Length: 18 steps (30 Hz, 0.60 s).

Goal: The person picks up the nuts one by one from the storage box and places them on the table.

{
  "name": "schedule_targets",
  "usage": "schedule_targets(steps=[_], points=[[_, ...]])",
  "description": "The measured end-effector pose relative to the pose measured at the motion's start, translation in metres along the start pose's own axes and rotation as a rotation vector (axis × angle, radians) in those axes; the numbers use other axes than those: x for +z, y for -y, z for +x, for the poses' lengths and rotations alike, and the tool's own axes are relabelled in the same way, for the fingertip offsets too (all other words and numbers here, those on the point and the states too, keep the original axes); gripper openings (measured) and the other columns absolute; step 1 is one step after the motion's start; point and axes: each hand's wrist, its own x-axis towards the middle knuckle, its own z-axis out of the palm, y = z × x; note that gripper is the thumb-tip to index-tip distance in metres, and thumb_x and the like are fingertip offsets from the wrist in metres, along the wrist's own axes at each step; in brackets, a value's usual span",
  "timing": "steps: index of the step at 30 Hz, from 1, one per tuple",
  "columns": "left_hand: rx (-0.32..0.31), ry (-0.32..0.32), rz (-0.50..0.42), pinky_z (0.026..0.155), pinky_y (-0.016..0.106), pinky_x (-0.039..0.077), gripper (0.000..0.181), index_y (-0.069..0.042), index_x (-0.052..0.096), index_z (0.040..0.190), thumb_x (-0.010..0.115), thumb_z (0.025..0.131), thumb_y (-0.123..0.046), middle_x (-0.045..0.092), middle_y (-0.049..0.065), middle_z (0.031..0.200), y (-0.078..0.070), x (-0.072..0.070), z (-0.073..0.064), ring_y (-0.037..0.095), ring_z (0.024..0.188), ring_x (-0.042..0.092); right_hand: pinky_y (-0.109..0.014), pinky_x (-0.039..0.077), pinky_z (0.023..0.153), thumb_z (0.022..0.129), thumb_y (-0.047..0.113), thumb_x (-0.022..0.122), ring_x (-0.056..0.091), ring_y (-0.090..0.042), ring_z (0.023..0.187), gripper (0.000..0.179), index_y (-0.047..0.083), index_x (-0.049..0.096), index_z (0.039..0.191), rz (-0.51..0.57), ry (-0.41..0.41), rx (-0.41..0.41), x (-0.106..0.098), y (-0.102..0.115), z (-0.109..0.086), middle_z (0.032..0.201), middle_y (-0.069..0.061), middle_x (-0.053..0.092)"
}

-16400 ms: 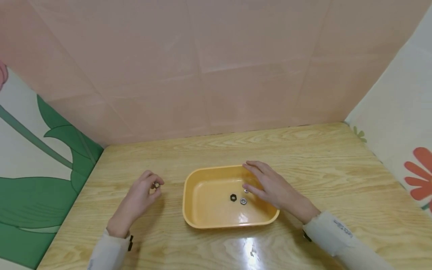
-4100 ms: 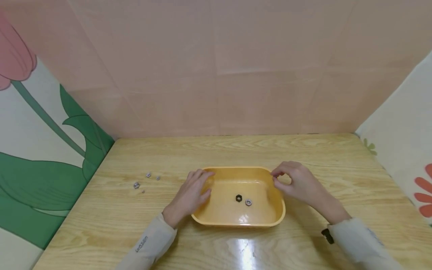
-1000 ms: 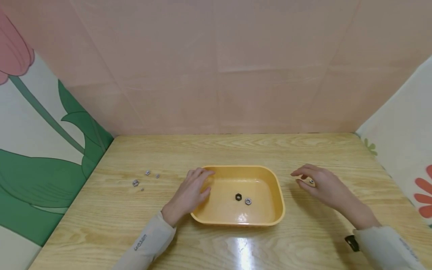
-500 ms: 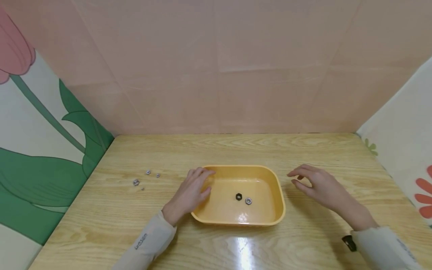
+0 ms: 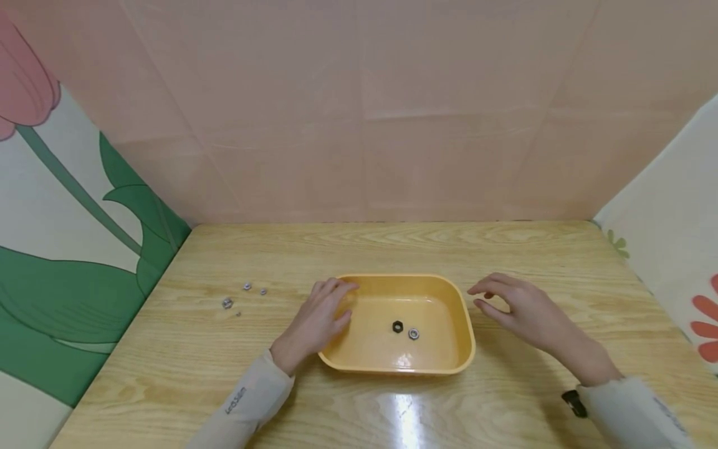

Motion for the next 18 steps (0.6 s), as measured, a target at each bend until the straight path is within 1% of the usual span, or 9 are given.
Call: schedule_targets(steps=[5,9,14,18], points=[[0.003,-0.003,-0.002,0.102,0.045,0.048,0.050,-0.013,0.052,0.141,0.067,0.094,-0.013,0.057,0.009,0.131,0.000,0.000,0.000,0.029,0.121,0.050,-0.028,0.057,0.064,0.075,0.003,0.082,0.067,-0.013,0.079,0.029,0.013,0.073,0.100,0.027,-0.027,-0.041,0.001,0.007,0.003,0.097,0.002,0.072],[0.010,-0.005,0.003,0.101,0.046,0.048,0.050,-0.013,0.052,0.141,0.067,0.094,-0.014,0.057,0.009,0.131,0.001,0.001,0.000,0.029,0.121,0.050,-0.025,0.057,0.062,0.074,0.003,0.083,0.067,-0.012,0.079,0.030,0.013,0.073,0.100,0.036,-0.037,-0.059,0.002,0.011,0.004,0.097,0.002,0.072],[0.015,-0.006,-0.003,0.100,0.047,0.048,0.050,-0.012,0.053,0.141,0.067,0.094,-0.013,0.057,0.010,0.131,0.001,0.001,-0.001,0.030,0.120,0.050,-0.028,0.058,0.063,0.072,0.002,0.084,0.068,-0.014,0.080,0.032,0.013,0.073,0.099,0.031,-0.047,-0.074,0.002,0.014,0.006,0.096,0.003,0.072],[0.015,-0.009,0.003,0.101,0.047,0.048,0.050,-0.010,0.053,0.140,0.068,0.093,-0.012,0.057,0.011,0.131,0.001,0.000,0.000,0.031,0.121,0.051,-0.030,0.059,0.066,0.069,0.001,0.085,0.070,-0.014,0.081,0.033,0.013,0.073,0.098,0.018,-0.055,-0.103,0.003,0.017,0.008,0.096,0.003,0.072]])
